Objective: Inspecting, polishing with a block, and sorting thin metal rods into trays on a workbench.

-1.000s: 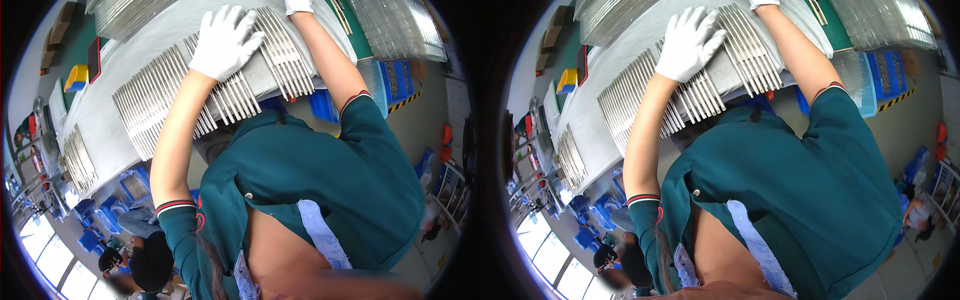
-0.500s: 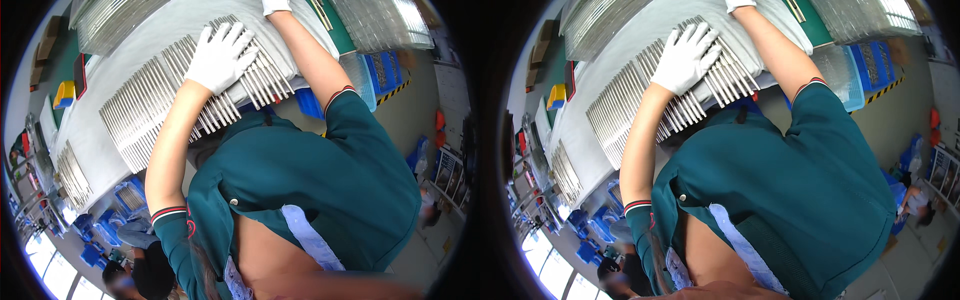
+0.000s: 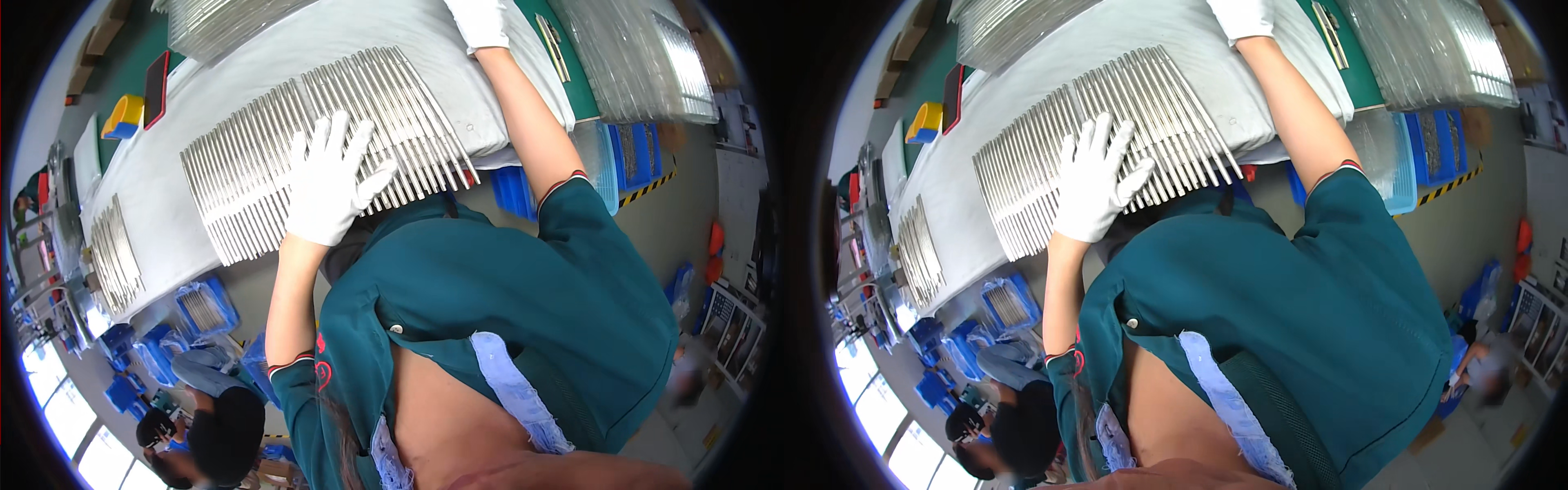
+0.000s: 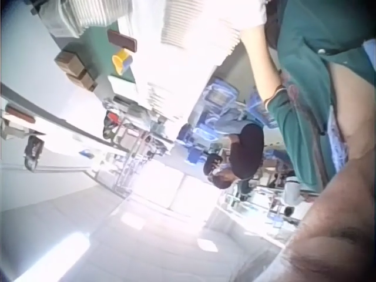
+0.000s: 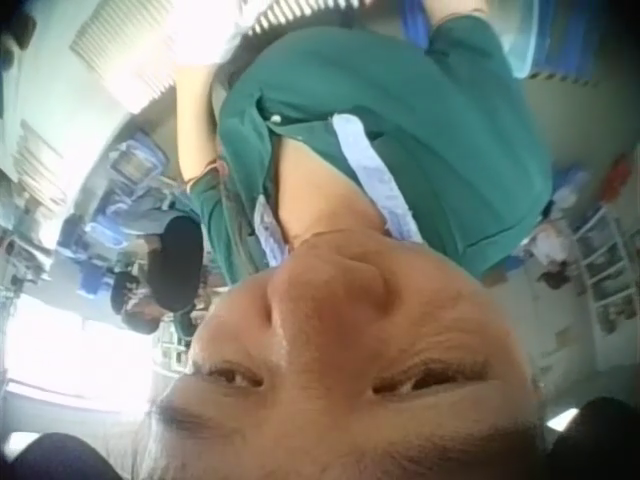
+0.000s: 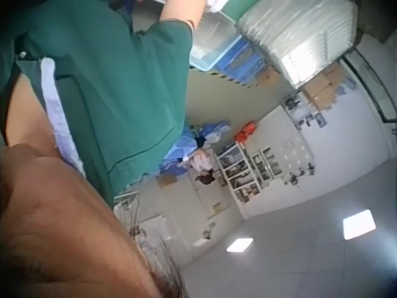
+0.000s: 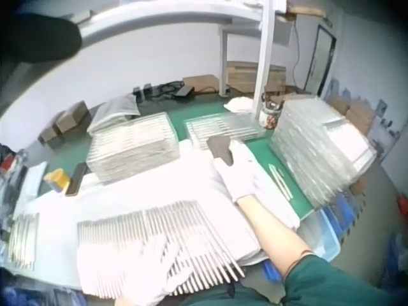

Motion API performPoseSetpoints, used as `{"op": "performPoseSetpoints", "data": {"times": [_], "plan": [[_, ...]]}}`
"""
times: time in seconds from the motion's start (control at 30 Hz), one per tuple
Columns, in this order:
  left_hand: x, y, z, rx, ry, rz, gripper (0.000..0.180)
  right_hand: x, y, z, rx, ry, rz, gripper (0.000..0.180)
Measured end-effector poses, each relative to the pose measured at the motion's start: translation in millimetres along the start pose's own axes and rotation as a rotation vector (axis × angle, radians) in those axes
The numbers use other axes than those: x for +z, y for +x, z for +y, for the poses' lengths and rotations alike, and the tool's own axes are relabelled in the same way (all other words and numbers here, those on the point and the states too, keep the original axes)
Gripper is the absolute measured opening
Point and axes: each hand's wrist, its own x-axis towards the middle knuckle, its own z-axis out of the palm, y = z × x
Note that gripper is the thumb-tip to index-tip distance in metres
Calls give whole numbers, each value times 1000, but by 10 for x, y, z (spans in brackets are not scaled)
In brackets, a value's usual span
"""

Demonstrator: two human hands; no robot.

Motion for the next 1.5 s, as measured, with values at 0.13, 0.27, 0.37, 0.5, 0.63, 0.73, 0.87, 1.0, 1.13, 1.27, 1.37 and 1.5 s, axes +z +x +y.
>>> {"op": "performPoseSetpoints", "data": {"times": [0.13, 0.27, 0.37, 0.5, 0.63, 0.73, 0.87, 1.0, 1.13, 1.27, 1.37, 1.5], "plan": [[30, 67, 90, 80, -84, 4, 59, 60, -45, 86, 8, 14, 27, 54], [135, 198, 255, 177, -187, 19, 60, 87, -44, 97, 59, 43, 32, 55], [227, 354, 358, 219, -233, 14, 62, 60, -43, 73, 29, 54, 20, 55], [323, 561, 508, 293, -270, 8, 63, 88, -55, 91, 101, 101, 21, 55], [417, 650, 575, 305, -292, -18, 65, 60, 3, 53, 136, 206, -66, 56], [365, 606, 565, 301, -273, -29, 64, 70, -26, 76, 149, 249, 18, 56], [280, 428, 437, 269, -245, -12, 61, 126, -47, 198, 145, 189, 51, 55], [69, 242, 312, 195, -188, -142, 62, 94, -59, 166, 170, 111, 10, 55], [34, 171, 253, 157, -181, -193, 63, 87, -52, 127, 141, 116, -3, 55], [111, 263, 316, 188, -175, -127, 63, 122, -66, 126, 179, 146, 22, 56], [155, 404, 424, 245, -242, -89, 65, 123, -55, 154, 149, 96, 22, 57], [176, 443, 475, 276, -391, 42, 66, 119, -52, 169, 165, 82, 10, 57]]}}
